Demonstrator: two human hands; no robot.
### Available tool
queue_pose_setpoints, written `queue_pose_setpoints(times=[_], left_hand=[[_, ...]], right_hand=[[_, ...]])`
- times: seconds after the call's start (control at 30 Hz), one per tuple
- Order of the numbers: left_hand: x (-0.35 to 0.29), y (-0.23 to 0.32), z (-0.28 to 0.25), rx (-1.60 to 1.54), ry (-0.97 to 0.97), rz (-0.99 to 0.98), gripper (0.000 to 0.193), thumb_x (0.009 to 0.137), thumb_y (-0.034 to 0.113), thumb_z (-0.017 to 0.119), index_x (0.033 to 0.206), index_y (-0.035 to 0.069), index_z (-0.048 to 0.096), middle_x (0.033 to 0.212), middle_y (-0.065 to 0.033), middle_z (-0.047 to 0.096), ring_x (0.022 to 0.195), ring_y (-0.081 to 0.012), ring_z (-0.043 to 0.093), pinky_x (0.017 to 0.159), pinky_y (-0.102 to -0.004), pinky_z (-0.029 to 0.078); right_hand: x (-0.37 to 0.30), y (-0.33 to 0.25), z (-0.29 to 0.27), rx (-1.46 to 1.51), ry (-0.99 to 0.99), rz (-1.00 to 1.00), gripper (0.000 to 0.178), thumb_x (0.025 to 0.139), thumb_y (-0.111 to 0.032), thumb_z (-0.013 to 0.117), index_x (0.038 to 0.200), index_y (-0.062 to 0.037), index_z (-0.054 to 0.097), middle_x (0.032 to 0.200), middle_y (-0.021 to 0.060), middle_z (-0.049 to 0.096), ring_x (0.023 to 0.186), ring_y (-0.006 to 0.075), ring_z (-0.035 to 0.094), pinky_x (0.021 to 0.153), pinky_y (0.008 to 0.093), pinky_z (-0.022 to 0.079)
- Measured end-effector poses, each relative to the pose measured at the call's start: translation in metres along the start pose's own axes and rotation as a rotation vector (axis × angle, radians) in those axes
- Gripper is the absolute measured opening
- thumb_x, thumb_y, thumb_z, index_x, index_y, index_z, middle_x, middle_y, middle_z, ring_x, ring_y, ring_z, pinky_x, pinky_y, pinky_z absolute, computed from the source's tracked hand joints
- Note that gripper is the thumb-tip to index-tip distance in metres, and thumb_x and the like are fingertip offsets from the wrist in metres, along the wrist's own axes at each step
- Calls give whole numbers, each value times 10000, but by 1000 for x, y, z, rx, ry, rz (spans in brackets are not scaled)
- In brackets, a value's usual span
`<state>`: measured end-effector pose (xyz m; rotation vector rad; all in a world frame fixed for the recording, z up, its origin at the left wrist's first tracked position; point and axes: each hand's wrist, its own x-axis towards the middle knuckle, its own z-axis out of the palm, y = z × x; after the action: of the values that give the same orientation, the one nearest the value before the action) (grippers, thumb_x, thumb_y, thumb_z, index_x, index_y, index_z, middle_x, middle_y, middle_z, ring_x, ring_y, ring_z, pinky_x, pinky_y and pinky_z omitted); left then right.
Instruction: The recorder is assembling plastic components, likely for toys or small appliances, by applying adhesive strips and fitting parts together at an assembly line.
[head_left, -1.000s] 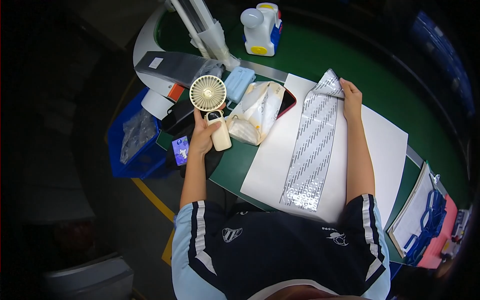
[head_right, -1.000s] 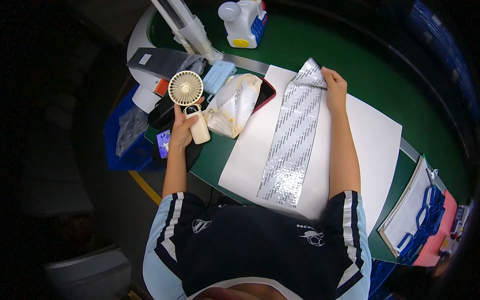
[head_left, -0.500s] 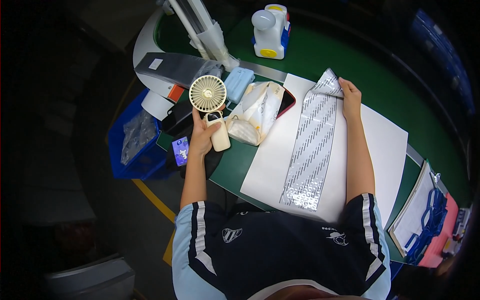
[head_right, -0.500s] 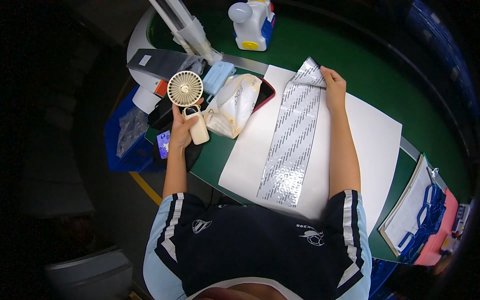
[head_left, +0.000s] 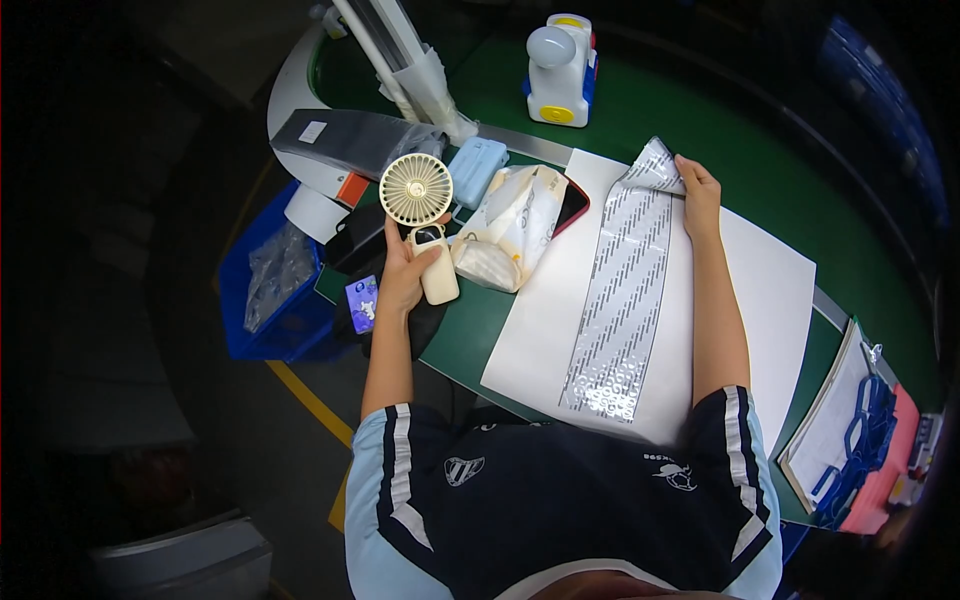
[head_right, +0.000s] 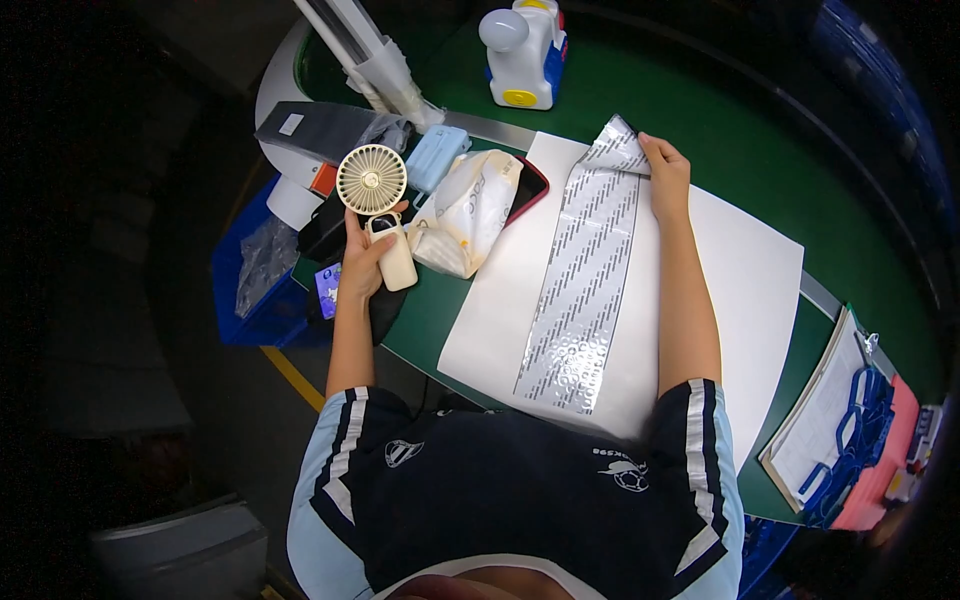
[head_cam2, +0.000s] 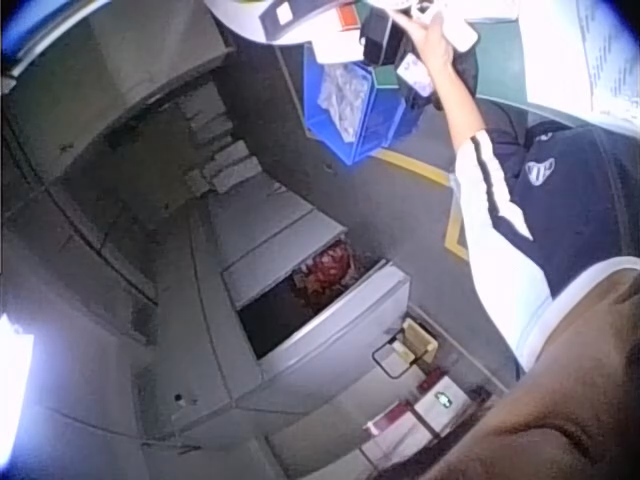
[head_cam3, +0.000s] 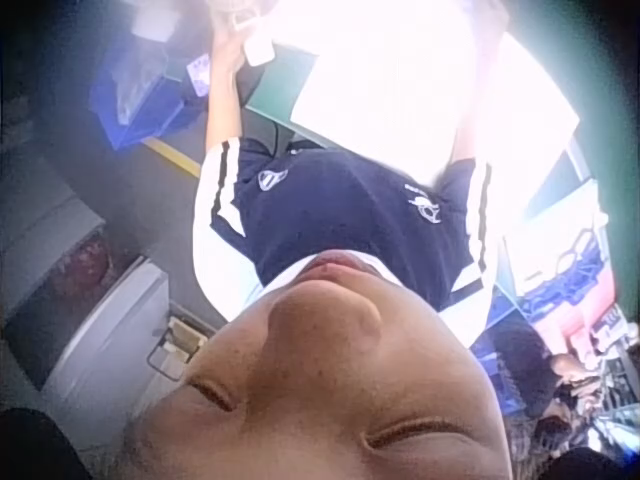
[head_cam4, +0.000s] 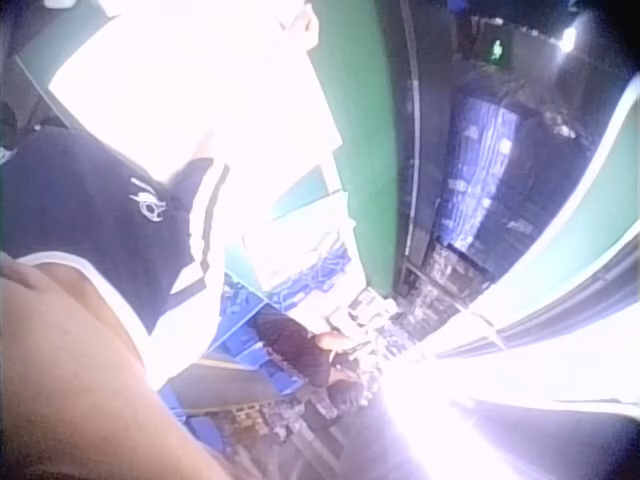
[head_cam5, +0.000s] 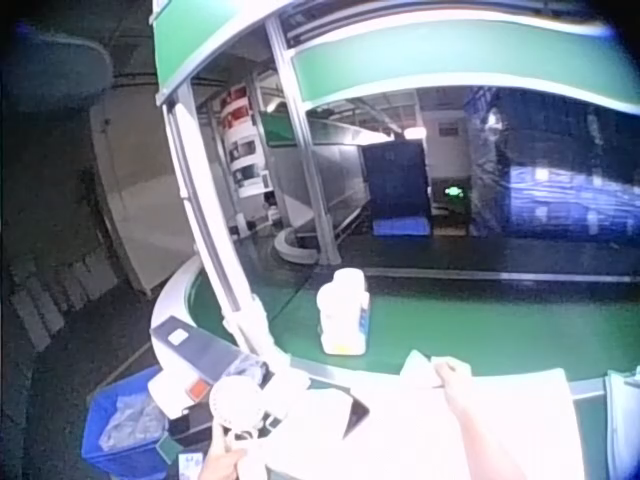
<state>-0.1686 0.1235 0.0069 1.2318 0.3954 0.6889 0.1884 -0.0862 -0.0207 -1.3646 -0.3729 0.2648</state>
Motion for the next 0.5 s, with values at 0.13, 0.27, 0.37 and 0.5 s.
queue_pose_setpoints(times=[0.13, 0.27, 0.37, 0.5], left_hand=[[0, 0, 0, 16, -8, 7, 879, 716, -128, 522, 1371, 174, 19, 1187, -205, 486, 1043, -231, 527, 840, -339, 465], [-2, 1, 0, 25, 0, 18, 884, 712, -131, 525, 1371, 172, 18, 1186, -205, 488, 1040, -232, 530, 835, -339, 468], [-2, 4, -2, 70, 15, 31, 889, 710, -130, 526, 1372, 172, 14, 1177, -205, 494, 1039, -235, 529, 838, -340, 466], [-2, 15, 5, 136, 5, 74, 836, 703, -95, 558, 1351, 152, 90, 1177, -219, 500, 1005, -240, 548, 801, -327, 479]], right_hand=[[0, 0, 0, -1, -2, -8, 227, 805, -201, 627, 915, -4, 661, 795, 24, 622, 702, 71, 502, 659, 186, 383], [1, 0, -1, -34, 2, -14, 233, 807, -207, 624, 922, -8, 662, 805, 29, 626, 707, 73, 505, 664, 188, 386], [0, 0, 0, -45, 8, -5, 232, 808, -207, 621, 923, -10, 663, 806, 31, 627, 707, 75, 507, 665, 189, 387], [-1, -3, 0, -38, 15, -3, 230, 810, -207, 619, 917, -8, 663, 801, 32, 625, 703, 77, 506, 664, 188, 386]])
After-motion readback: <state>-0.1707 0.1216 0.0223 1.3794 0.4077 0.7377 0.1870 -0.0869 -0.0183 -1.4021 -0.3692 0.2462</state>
